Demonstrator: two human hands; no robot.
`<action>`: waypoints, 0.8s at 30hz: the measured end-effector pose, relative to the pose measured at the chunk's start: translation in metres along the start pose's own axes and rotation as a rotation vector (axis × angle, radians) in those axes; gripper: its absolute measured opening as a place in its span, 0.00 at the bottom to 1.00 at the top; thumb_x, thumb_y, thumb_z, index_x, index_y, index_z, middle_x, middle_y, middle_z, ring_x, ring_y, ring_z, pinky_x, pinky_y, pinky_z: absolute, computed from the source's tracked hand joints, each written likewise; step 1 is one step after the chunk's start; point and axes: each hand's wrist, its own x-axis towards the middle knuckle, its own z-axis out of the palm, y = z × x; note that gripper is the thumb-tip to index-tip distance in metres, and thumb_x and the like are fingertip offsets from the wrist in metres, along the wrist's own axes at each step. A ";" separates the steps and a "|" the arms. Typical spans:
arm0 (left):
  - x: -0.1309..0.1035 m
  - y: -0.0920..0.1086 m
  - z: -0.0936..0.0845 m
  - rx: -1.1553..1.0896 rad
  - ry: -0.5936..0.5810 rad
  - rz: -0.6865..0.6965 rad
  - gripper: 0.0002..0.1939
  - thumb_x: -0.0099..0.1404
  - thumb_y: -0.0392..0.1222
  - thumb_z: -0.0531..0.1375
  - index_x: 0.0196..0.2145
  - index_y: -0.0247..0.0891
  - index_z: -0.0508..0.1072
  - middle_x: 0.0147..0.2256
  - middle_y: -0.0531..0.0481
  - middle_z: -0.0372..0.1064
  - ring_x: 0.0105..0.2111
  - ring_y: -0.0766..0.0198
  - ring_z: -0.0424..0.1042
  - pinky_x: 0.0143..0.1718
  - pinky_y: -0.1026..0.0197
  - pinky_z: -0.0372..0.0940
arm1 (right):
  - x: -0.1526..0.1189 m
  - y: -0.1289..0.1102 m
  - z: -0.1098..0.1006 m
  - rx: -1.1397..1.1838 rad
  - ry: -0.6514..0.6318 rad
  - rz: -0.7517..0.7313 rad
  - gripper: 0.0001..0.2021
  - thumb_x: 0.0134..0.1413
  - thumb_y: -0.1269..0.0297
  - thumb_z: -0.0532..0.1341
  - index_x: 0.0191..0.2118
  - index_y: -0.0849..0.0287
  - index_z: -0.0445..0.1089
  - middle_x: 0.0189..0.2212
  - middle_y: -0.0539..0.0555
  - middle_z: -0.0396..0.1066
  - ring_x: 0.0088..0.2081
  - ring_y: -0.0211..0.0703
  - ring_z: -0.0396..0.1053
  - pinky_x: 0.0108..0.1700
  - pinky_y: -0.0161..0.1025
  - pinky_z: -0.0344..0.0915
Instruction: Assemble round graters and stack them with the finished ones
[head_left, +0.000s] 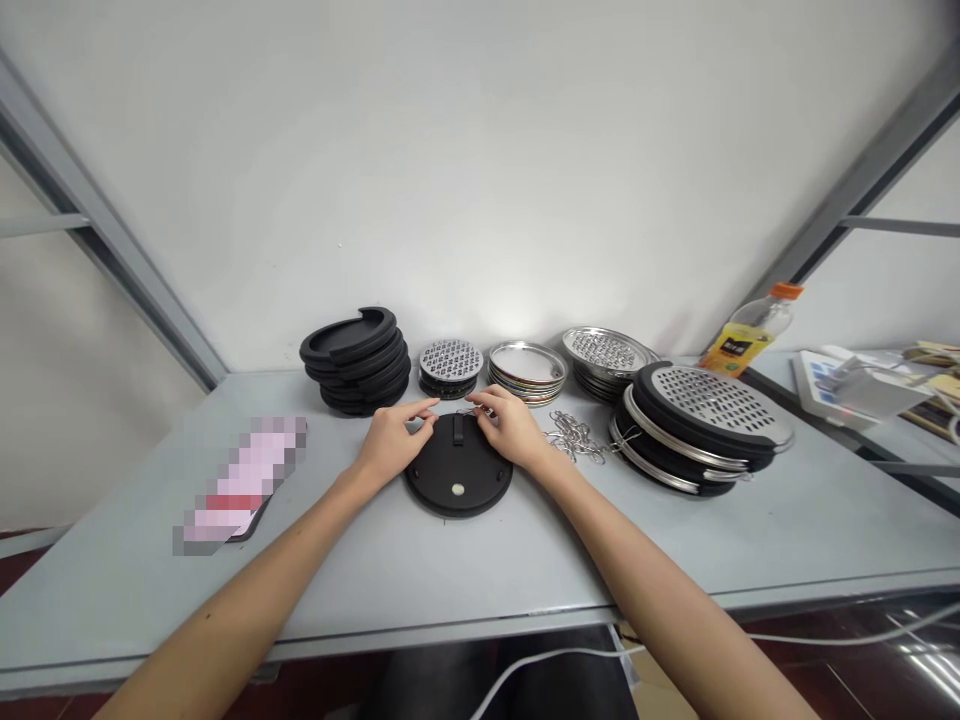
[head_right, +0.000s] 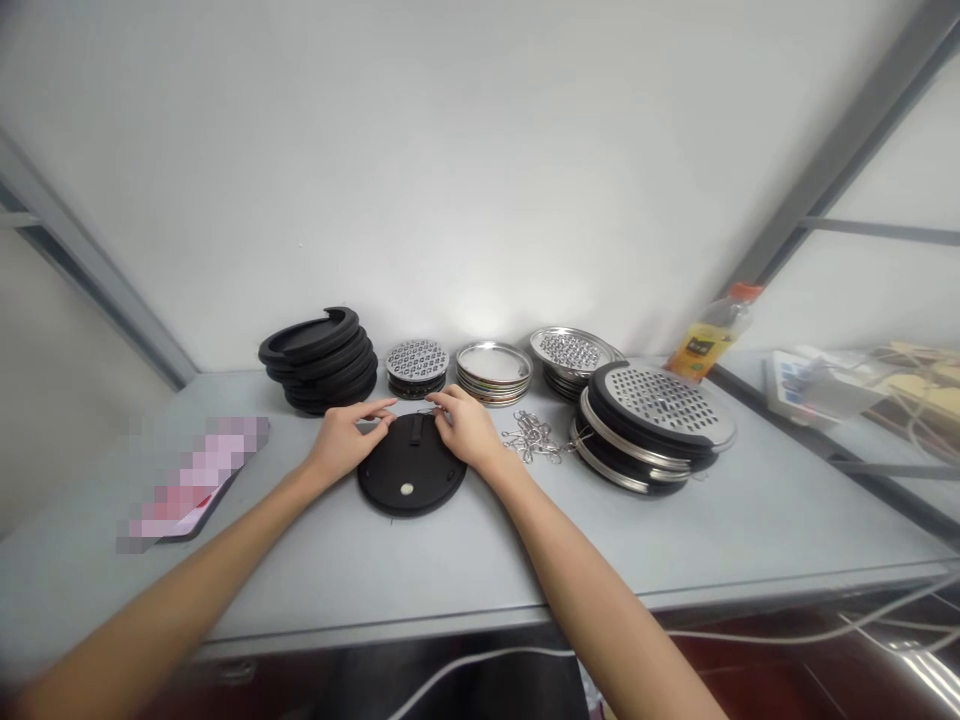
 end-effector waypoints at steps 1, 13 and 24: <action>0.000 0.000 0.000 -0.001 -0.003 0.002 0.17 0.60 0.35 0.58 0.47 0.36 0.77 0.36 0.52 0.79 0.38 0.60 0.77 0.48 0.58 0.69 | 0.000 0.000 0.000 0.012 0.009 -0.008 0.16 0.58 0.73 0.54 0.50 0.56 0.71 0.42 0.56 0.70 0.38 0.42 0.70 0.41 0.37 0.65; 0.000 -0.002 0.000 0.018 -0.009 -0.006 0.15 0.63 0.37 0.56 0.45 0.36 0.77 0.40 0.47 0.78 0.38 0.58 0.77 0.38 0.59 0.73 | 0.004 -0.007 -0.003 0.226 0.102 0.030 0.12 0.54 0.69 0.61 0.45 0.59 0.74 0.35 0.55 0.73 0.35 0.40 0.71 0.38 0.37 0.68; 0.000 0.001 -0.002 0.048 -0.103 0.038 0.17 0.62 0.39 0.58 0.48 0.36 0.75 0.43 0.46 0.76 0.42 0.57 0.75 0.47 0.56 0.69 | 0.004 -0.011 -0.008 0.251 0.051 0.091 0.11 0.56 0.66 0.59 0.43 0.60 0.75 0.36 0.56 0.77 0.35 0.40 0.73 0.34 0.35 0.67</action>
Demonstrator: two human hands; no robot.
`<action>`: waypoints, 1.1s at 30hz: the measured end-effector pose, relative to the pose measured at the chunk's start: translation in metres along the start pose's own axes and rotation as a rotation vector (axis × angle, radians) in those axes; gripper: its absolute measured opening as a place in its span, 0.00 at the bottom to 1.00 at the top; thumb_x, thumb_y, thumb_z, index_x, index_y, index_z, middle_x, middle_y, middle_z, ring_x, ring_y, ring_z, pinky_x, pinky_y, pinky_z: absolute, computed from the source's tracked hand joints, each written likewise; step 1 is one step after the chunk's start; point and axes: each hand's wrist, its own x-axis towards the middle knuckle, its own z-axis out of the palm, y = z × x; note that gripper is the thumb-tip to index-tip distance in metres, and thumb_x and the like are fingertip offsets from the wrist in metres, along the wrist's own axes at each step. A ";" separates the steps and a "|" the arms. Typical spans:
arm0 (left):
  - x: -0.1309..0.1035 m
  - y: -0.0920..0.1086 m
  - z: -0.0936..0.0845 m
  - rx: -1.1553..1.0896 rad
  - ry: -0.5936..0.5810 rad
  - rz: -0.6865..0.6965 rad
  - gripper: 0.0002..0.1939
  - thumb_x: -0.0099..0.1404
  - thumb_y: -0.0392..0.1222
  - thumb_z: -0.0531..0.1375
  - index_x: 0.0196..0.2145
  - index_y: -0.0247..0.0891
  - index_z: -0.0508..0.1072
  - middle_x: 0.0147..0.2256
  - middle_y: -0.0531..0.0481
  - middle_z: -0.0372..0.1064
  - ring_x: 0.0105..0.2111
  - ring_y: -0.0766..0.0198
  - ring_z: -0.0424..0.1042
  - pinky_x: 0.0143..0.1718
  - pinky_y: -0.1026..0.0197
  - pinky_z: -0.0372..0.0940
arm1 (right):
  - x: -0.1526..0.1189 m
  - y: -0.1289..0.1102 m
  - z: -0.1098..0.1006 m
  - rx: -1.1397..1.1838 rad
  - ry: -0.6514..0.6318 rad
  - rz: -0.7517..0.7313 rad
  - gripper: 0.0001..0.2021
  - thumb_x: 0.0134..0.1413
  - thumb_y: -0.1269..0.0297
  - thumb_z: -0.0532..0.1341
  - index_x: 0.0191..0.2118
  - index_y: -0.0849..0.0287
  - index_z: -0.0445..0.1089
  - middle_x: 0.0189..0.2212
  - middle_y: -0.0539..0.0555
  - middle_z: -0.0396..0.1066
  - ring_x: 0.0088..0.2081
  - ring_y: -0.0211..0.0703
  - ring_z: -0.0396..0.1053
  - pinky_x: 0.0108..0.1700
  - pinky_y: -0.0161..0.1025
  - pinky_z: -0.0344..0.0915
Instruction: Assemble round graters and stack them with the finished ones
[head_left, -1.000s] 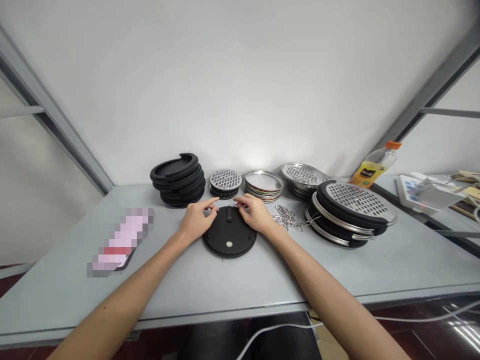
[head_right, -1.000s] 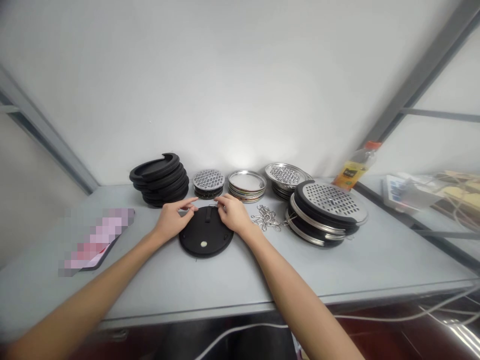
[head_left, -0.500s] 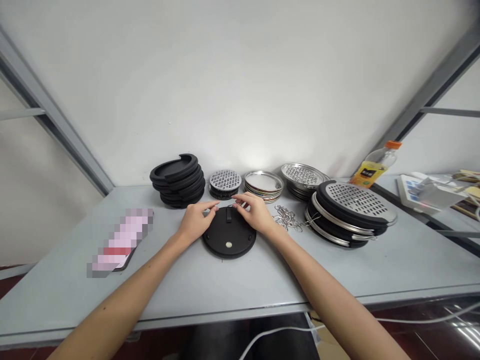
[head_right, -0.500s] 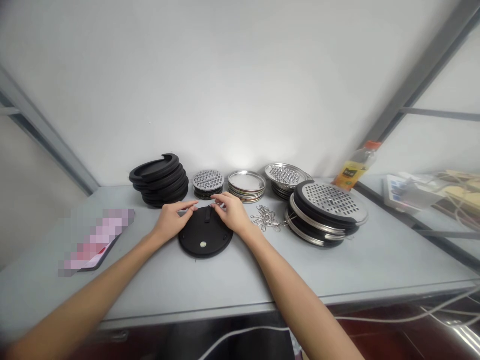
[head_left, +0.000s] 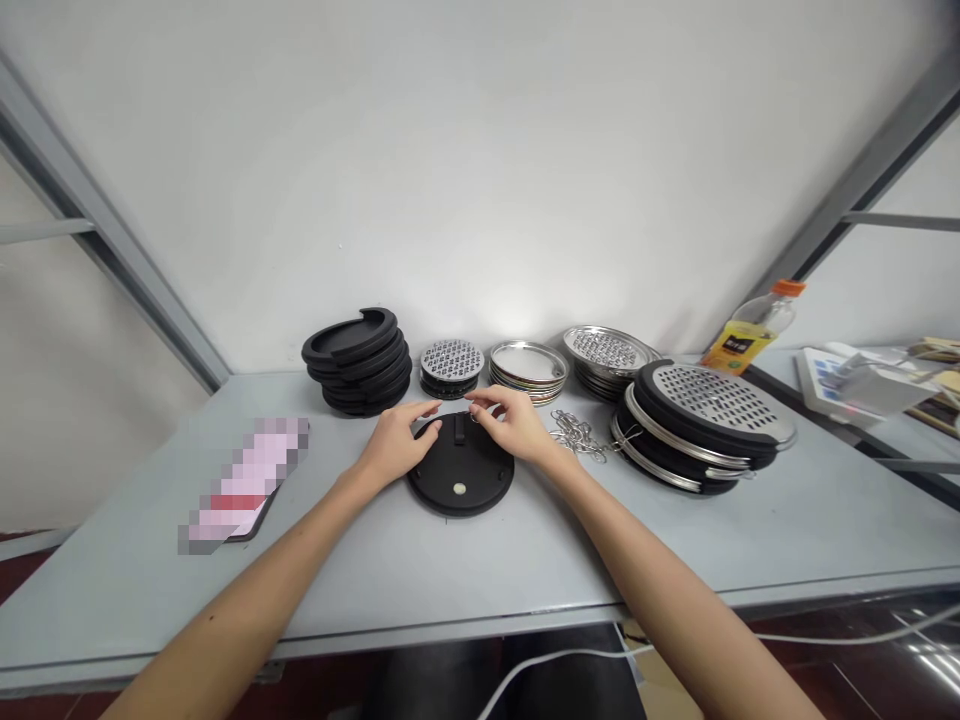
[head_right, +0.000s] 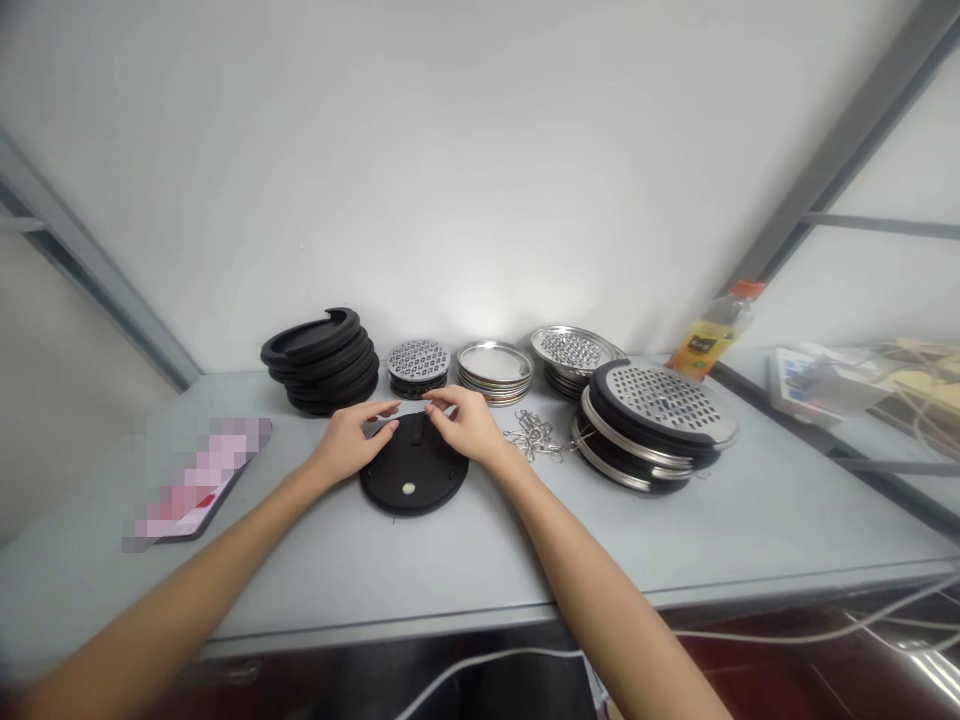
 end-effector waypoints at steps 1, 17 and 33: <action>0.000 0.000 0.000 0.007 -0.010 0.001 0.17 0.63 0.40 0.58 0.49 0.36 0.75 0.44 0.45 0.76 0.43 0.57 0.75 0.47 0.55 0.69 | 0.000 -0.001 -0.001 0.002 -0.008 0.012 0.12 0.57 0.65 0.58 0.43 0.60 0.75 0.36 0.56 0.77 0.35 0.41 0.73 0.33 0.34 0.67; -0.002 -0.003 0.002 0.001 -0.092 -0.007 0.15 0.67 0.47 0.54 0.45 0.42 0.78 0.48 0.47 0.73 0.48 0.56 0.71 0.52 0.53 0.66 | 0.000 0.010 -0.009 -0.515 0.040 0.178 0.13 0.60 0.61 0.55 0.37 0.57 0.76 0.31 0.57 0.77 0.34 0.47 0.73 0.32 0.37 0.61; -0.002 -0.003 0.003 0.038 -0.113 -0.001 0.18 0.67 0.49 0.54 0.47 0.38 0.76 0.49 0.44 0.72 0.49 0.54 0.71 0.53 0.51 0.64 | -0.002 0.022 -0.004 -0.333 -0.186 -0.005 0.14 0.59 0.68 0.54 0.47 0.60 0.74 0.43 0.58 0.76 0.44 0.49 0.73 0.46 0.40 0.67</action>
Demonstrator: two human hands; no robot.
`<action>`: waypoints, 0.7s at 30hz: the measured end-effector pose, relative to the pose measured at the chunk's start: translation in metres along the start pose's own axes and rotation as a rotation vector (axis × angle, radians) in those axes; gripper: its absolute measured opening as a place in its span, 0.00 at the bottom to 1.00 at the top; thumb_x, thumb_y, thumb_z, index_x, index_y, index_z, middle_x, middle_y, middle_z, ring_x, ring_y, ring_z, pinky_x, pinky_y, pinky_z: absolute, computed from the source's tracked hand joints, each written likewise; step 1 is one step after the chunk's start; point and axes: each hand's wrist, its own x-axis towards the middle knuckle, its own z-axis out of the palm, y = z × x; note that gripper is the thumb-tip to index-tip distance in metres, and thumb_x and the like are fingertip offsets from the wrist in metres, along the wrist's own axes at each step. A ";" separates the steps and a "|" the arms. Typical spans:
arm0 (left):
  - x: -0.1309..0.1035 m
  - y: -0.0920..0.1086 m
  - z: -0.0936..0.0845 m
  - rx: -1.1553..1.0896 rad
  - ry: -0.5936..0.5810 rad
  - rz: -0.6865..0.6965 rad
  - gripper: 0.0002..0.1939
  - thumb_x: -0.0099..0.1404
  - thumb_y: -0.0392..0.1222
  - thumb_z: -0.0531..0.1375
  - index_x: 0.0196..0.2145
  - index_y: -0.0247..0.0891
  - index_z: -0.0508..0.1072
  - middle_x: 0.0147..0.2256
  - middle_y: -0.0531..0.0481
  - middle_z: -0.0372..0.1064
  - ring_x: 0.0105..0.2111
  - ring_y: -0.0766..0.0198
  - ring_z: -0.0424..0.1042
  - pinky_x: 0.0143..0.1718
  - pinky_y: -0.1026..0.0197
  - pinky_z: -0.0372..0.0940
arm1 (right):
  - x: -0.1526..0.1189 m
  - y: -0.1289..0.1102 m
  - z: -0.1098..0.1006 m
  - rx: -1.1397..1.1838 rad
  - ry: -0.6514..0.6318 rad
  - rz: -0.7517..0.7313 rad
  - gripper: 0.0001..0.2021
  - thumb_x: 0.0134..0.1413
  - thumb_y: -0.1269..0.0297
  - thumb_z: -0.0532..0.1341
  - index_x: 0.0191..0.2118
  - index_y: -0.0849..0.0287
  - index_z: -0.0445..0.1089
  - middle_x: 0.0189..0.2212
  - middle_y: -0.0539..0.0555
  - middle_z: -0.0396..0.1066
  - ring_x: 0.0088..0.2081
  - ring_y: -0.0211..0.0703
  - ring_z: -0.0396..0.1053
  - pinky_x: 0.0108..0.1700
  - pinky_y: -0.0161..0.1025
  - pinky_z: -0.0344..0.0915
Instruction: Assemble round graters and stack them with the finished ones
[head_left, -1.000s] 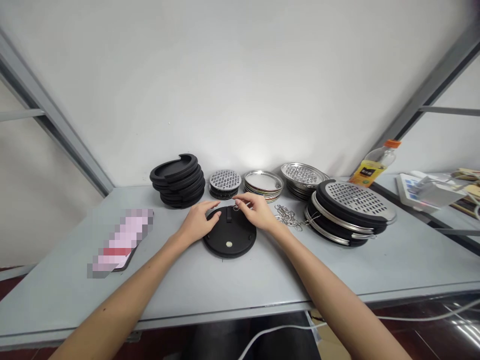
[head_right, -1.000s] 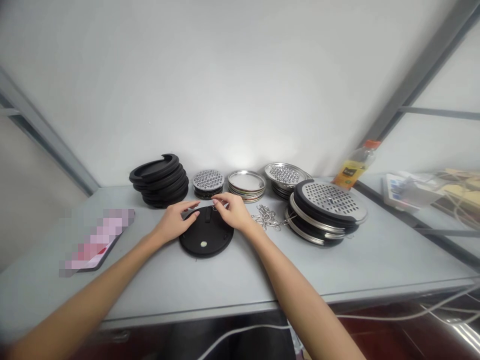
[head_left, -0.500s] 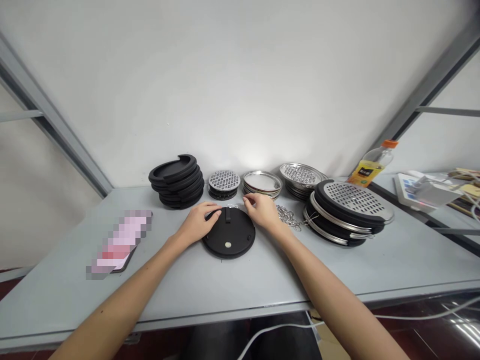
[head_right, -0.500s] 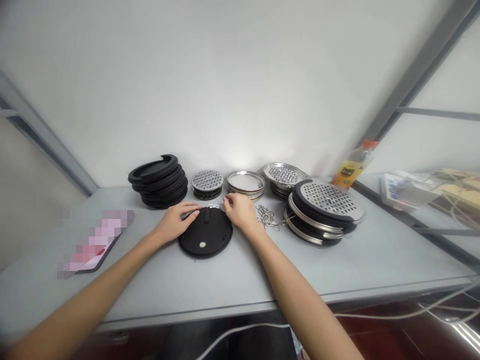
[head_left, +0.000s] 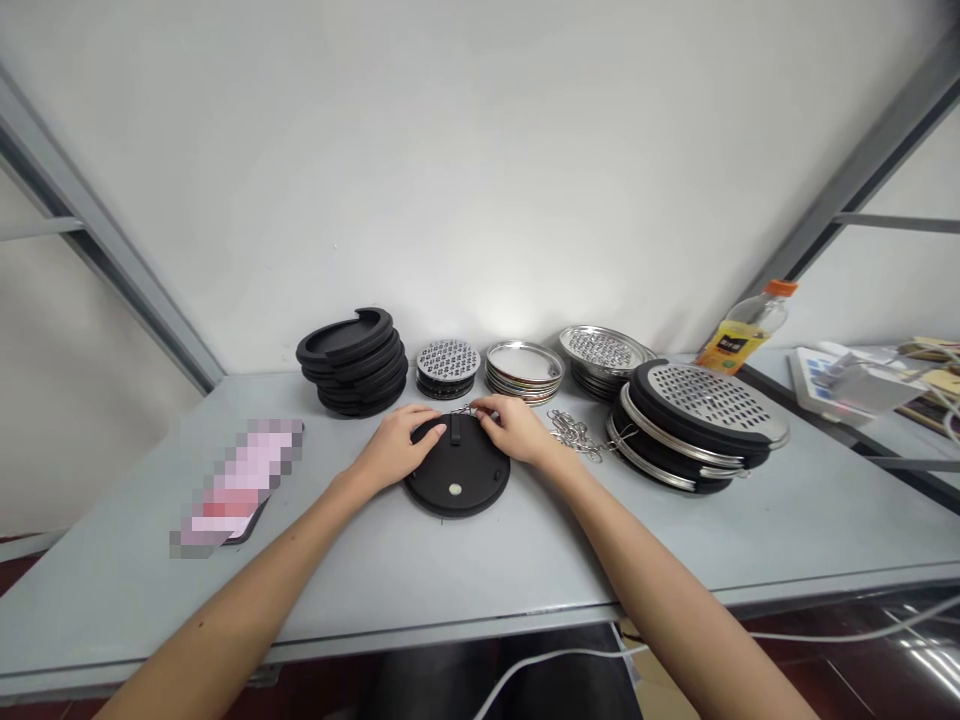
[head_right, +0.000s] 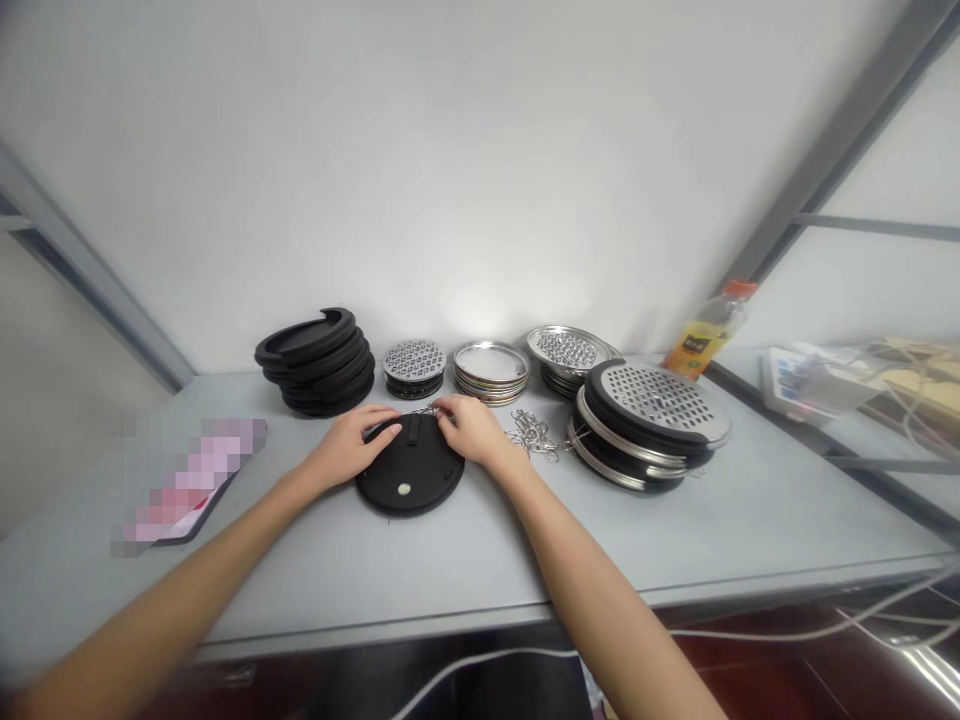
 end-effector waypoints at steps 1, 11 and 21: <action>0.000 0.000 0.000 -0.003 -0.001 0.004 0.18 0.68 0.50 0.54 0.47 0.39 0.76 0.49 0.44 0.72 0.49 0.54 0.70 0.53 0.51 0.64 | 0.000 -0.001 0.000 0.007 -0.006 -0.013 0.15 0.59 0.69 0.53 0.47 0.60 0.74 0.43 0.58 0.76 0.44 0.49 0.73 0.47 0.41 0.67; -0.009 0.006 -0.022 -0.005 -0.369 0.151 0.51 0.48 0.60 0.69 0.65 0.45 0.55 0.63 0.42 0.53 0.61 0.46 0.56 0.60 0.47 0.56 | -0.001 -0.001 0.001 0.125 -0.027 -0.039 0.20 0.58 0.75 0.51 0.53 0.60 0.69 0.48 0.59 0.74 0.48 0.48 0.72 0.50 0.42 0.66; -0.012 0.001 -0.028 0.098 -0.506 0.189 0.61 0.44 0.63 0.69 0.68 0.43 0.44 0.68 0.41 0.39 0.67 0.42 0.40 0.65 0.43 0.44 | 0.000 -0.005 0.000 0.148 -0.028 0.018 0.17 0.61 0.70 0.51 0.51 0.60 0.71 0.46 0.59 0.75 0.47 0.50 0.72 0.51 0.45 0.66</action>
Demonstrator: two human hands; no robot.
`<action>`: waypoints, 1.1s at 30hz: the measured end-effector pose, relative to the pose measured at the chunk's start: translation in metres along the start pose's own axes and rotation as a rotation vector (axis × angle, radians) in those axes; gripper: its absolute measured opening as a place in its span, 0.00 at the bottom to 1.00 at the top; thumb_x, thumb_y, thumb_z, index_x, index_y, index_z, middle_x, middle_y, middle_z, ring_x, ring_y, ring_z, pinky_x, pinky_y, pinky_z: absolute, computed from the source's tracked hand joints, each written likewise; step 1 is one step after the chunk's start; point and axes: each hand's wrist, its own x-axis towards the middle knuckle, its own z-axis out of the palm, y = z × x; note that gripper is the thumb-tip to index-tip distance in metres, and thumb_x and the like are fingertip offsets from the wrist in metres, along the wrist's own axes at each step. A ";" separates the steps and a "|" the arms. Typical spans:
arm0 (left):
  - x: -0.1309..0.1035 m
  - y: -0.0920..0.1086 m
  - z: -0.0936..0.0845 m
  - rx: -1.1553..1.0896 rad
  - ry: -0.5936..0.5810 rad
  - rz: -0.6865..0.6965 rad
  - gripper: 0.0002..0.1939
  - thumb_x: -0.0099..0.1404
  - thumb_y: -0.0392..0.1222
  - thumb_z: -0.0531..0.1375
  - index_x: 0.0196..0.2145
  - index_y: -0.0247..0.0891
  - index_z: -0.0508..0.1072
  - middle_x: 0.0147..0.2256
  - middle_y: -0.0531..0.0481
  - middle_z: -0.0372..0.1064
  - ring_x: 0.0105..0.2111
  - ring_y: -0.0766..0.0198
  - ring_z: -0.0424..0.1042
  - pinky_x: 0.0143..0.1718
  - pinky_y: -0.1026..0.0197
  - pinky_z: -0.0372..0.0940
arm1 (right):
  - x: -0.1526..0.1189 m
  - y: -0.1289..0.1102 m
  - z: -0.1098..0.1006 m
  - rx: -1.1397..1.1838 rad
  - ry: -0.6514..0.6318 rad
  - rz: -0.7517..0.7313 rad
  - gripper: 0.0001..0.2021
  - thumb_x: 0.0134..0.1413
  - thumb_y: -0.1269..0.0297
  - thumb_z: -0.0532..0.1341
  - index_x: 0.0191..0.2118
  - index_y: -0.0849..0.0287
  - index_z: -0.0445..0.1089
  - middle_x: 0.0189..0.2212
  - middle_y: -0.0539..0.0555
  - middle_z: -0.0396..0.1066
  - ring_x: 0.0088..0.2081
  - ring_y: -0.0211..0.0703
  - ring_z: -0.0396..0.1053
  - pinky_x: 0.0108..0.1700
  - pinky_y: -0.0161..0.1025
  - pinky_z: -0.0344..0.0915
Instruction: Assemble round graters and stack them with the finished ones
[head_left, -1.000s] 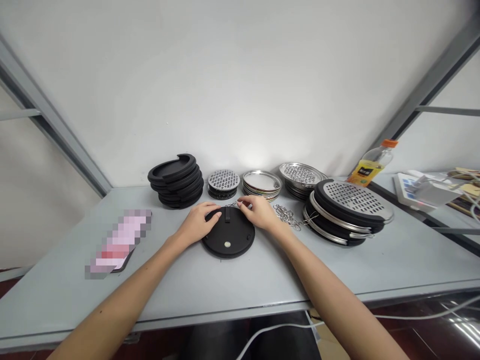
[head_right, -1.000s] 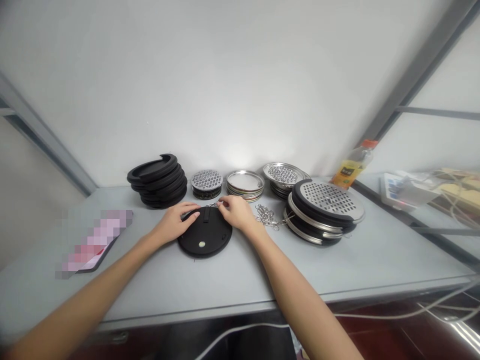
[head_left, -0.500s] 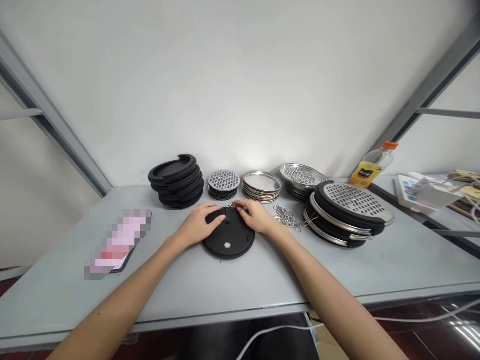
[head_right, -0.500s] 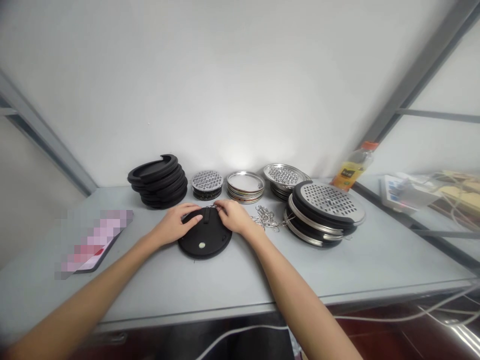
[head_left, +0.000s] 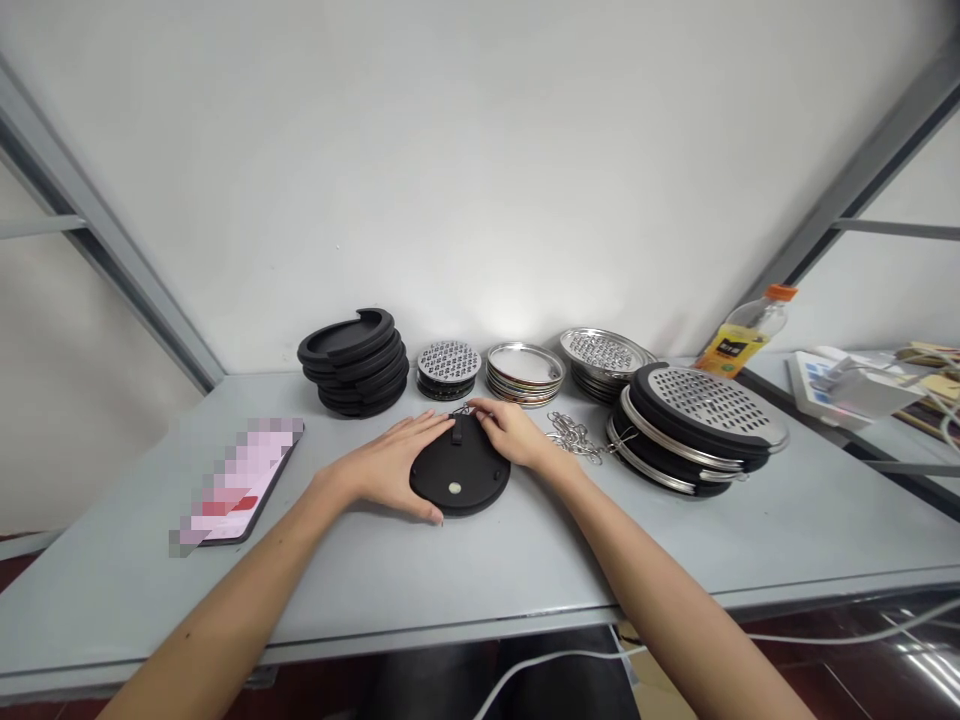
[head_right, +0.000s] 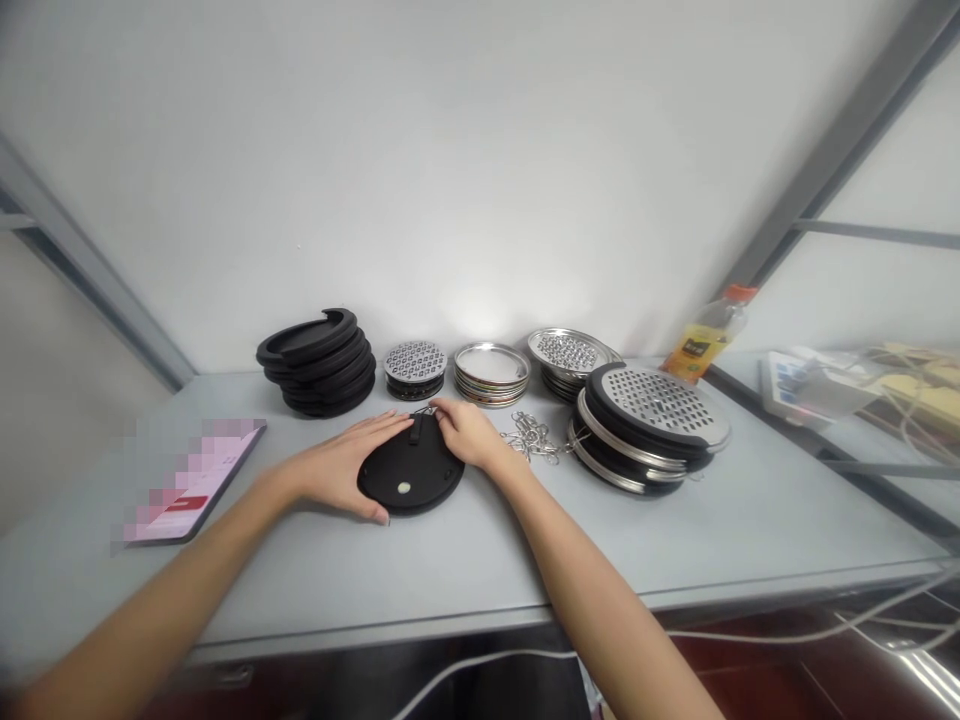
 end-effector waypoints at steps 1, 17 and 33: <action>0.001 0.000 0.001 0.007 0.018 0.010 0.61 0.45 0.62 0.69 0.68 0.42 0.44 0.67 0.41 0.41 0.67 0.42 0.40 0.65 0.43 0.44 | 0.000 0.000 0.000 0.017 0.012 0.022 0.16 0.61 0.69 0.52 0.51 0.60 0.71 0.47 0.59 0.75 0.48 0.50 0.72 0.52 0.46 0.65; 0.005 -0.002 -0.002 0.033 0.237 0.146 0.47 0.56 0.63 0.62 0.66 0.39 0.52 0.62 0.40 0.57 0.60 0.46 0.58 0.60 0.50 0.54 | 0.006 0.003 -0.005 0.343 0.000 0.269 0.19 0.58 0.56 0.52 0.36 0.61 0.77 0.33 0.53 0.77 0.35 0.43 0.71 0.39 0.37 0.65; 0.006 -0.010 0.002 -0.107 0.439 0.048 0.47 0.61 0.70 0.51 0.68 0.40 0.45 0.50 0.42 0.72 0.49 0.49 0.69 0.52 0.52 0.59 | 0.002 -0.009 -0.015 0.444 0.098 0.126 0.29 0.63 0.45 0.45 0.41 0.61 0.76 0.42 0.58 0.76 0.48 0.50 0.70 0.55 0.45 0.61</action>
